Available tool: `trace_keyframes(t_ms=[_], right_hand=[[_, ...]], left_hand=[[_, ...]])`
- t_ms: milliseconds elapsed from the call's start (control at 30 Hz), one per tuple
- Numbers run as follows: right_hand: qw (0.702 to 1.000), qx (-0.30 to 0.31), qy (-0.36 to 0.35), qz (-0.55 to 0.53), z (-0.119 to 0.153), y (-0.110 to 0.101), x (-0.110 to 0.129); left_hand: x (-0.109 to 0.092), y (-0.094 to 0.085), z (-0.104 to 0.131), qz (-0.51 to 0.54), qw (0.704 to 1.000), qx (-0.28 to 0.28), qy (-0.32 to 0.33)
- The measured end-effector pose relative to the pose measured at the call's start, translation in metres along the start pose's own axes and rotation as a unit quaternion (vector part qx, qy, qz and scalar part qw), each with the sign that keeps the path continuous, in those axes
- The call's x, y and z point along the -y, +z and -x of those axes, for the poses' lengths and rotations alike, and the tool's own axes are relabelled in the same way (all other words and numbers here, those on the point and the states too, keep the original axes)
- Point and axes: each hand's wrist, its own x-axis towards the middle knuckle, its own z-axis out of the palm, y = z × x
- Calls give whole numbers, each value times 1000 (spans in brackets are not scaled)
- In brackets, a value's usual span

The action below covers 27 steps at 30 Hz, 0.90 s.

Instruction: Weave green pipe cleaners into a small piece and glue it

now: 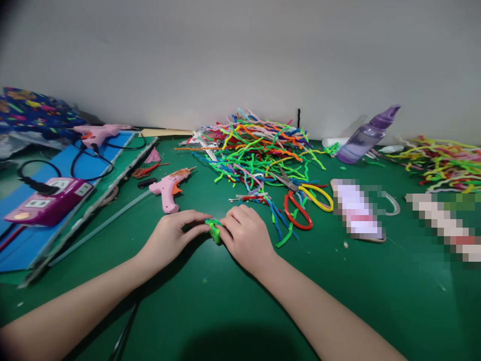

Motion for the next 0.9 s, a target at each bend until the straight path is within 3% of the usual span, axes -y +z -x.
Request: trace_keyframes(t_ms=[200, 333, 600, 900], right_hand=[[1000, -9, -26, -14, 0, 3, -3], [1000, 6, 1, -23, -1, 3, -6], [990, 8, 15, -137, -5, -3, -3], [974, 25, 28, -225, -7, -1, -20]], left_hand=[[-1, 2, 1, -5, 999, -24, 27], [-2, 1, 1, -12, 1000, -15, 16], [-1, 1, 2, -39, 999, -4, 26], [3, 0, 1, -35, 996, -3, 79]])
